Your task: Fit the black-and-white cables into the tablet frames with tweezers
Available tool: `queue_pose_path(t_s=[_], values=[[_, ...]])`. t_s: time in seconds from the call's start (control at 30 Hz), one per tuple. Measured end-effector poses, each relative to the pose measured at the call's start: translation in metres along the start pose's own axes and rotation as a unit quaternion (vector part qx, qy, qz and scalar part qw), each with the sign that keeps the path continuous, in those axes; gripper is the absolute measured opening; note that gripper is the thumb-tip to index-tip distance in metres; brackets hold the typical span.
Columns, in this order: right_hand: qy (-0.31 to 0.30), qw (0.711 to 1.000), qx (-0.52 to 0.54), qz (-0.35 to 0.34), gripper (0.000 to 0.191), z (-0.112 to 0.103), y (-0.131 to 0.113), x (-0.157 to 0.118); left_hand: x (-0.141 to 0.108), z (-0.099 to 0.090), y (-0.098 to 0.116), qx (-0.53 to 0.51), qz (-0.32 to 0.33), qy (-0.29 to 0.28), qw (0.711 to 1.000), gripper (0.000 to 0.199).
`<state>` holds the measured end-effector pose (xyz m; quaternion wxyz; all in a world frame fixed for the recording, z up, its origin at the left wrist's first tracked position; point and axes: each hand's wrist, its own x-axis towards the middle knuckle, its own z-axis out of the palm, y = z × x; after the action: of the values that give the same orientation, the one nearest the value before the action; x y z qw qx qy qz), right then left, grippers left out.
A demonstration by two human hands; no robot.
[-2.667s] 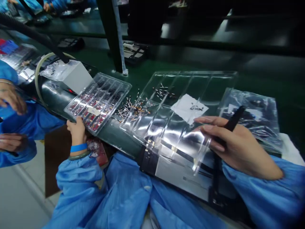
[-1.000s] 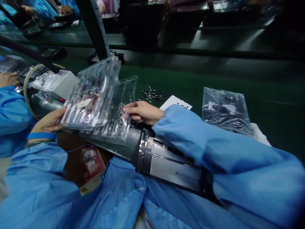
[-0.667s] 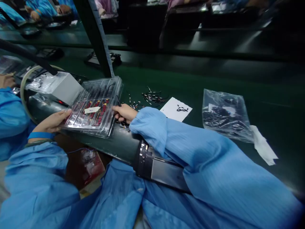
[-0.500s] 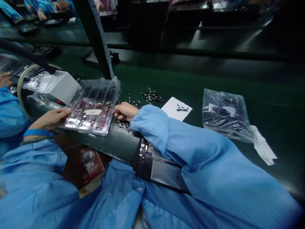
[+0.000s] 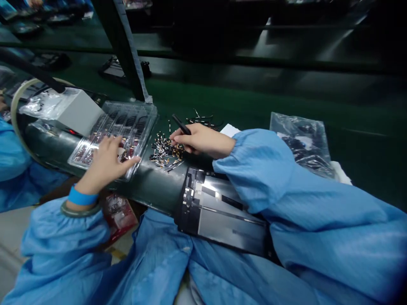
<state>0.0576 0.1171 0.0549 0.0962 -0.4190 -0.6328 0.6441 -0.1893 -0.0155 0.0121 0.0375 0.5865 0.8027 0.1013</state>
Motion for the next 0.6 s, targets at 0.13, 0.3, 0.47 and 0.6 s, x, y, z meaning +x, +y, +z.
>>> queue_pose_path(t_s=[0.13, 0.3, 0.47, 0.6], values=[[-0.009, 0.999, 0.028, 0.027, 0.015, -0.001, 0.016, 0.001, -0.012, 0.013, 0.020, 0.006, -0.021, -0.032, 0.999, 0.073], [-0.030, 0.997, 0.064, 0.025, 0.015, 0.005, 0.019, 0.005, -0.007, -0.005, 0.024, 0.011, -0.072, -0.034, 0.997, 0.061], [-0.034, 0.997, 0.066, 0.013, 0.015, 0.008, 0.016, 0.004, -0.009, -0.019, 0.039, 0.044, -0.073, -0.034, 0.996, 0.049], [-0.033, 0.998, 0.061, -0.002, 0.015, 0.008, 0.013, 0.004, -0.016, -0.041, 0.044, 0.076, -0.076, 0.021, 0.994, 0.054]])
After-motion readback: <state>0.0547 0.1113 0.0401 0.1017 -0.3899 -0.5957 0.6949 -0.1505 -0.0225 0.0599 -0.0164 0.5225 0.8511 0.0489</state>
